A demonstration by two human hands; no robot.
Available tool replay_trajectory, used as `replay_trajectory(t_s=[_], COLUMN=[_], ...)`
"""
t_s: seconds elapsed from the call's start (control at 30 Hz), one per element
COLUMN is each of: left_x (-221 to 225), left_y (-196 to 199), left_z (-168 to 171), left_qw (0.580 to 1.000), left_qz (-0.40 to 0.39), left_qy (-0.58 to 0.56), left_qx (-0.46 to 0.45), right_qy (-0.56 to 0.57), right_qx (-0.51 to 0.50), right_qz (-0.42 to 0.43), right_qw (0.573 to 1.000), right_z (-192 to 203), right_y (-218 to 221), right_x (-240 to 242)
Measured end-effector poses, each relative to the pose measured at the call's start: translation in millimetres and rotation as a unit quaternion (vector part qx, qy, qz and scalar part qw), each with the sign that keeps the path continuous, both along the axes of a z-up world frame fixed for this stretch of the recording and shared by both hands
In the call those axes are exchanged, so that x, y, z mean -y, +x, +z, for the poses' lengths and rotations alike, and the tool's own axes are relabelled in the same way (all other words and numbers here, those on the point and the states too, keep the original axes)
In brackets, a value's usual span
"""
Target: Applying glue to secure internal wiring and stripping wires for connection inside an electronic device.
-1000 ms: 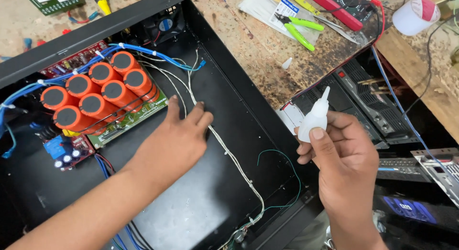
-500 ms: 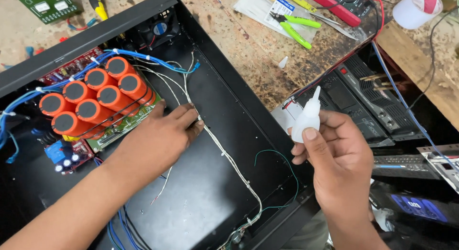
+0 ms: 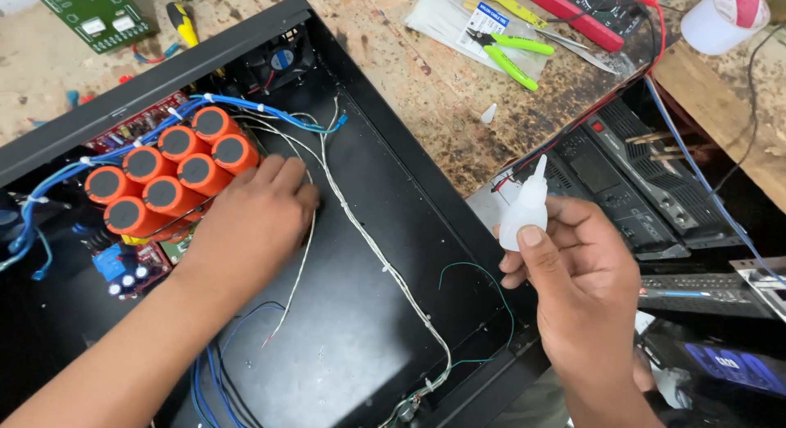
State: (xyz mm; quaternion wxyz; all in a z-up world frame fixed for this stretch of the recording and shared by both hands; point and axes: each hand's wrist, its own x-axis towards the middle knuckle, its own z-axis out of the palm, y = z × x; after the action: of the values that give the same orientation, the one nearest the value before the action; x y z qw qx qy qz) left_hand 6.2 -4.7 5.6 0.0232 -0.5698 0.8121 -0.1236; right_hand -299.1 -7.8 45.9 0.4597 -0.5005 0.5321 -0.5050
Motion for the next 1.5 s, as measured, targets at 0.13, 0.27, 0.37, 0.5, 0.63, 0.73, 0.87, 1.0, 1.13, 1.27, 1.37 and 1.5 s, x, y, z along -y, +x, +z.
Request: replay_trajectory(t_s=[0.13, 0.27, 0.37, 0.5, 0.63, 0.73, 0.87, 1.0, 1.13, 1.27, 1.37, 1.5], left_x=[11.2, 33.1, 48.8, 72.5, 88.6, 94.4, 96.6, 95.6, 93.4, 90.5, 88.6, 88.1], left_y=[-1.4, 11.3, 24.7, 32.9, 41.1, 41.0, 27.7, 20.6, 22.6, 27.0, 41.6, 63.3], left_z=[27.2, 34.5, 33.0, 34.4, 37.5, 45.7, 54.5, 74.1, 78.3, 97.1, 109.4, 90.4], left_qw=[0.982, 0.991, 0.974, 0.978, 0.986, 0.993, 0.988, 0.972, 0.977, 0.957, 0.927, 0.915], left_qz=[-0.035, -0.039, -0.021, 0.02, 0.037, 0.052, 0.105, 0.126, 0.126, 0.183, 0.172, 0.172], left_qy=[-0.114, -0.123, -0.213, -0.2, -0.165, -0.103, 0.116, 0.197, 0.173, 0.113, 0.107, -0.026], left_qx=[0.148, 0.048, 0.07, 0.046, -0.003, -0.037, 0.002, -0.028, 0.007, -0.196, -0.316, -0.364], right_qy=[0.0, 0.001, 0.004, -0.003, -0.007, -0.011, -0.009, -0.011, -0.008, -0.003, -0.002, 0.008], right_qx=[-0.009, -0.006, -0.021, -0.022, -0.017, -0.017, -0.013, -0.014, -0.005, 0.006, -0.007, 0.009], right_qz=[0.0, -0.001, 0.001, 0.0, 0.008, 0.014, 0.019, 0.018, 0.027, 0.018, 0.026, 0.022], right_qw=[1.0, 1.0, 1.0, 1.0, 1.0, 1.0, 1.0, 1.0, 1.0, 1.0, 1.0, 1.0], right_z=[-0.2, 1.1, 6.1, 5.4, 3.1, 3.4, 3.5, 2.9, 1.5, -1.0, 3.4, 3.5], right_y=[0.4, 1.3, 3.0, 4.1, 1.8, 0.7, 1.0, -0.5, -1.9, -2.8, -2.1, -1.6], right_x=[0.9, 0.6, -0.6, -0.3, -0.5, 0.5, 0.2, 0.6, 1.0, 1.8, 2.3, 1.5])
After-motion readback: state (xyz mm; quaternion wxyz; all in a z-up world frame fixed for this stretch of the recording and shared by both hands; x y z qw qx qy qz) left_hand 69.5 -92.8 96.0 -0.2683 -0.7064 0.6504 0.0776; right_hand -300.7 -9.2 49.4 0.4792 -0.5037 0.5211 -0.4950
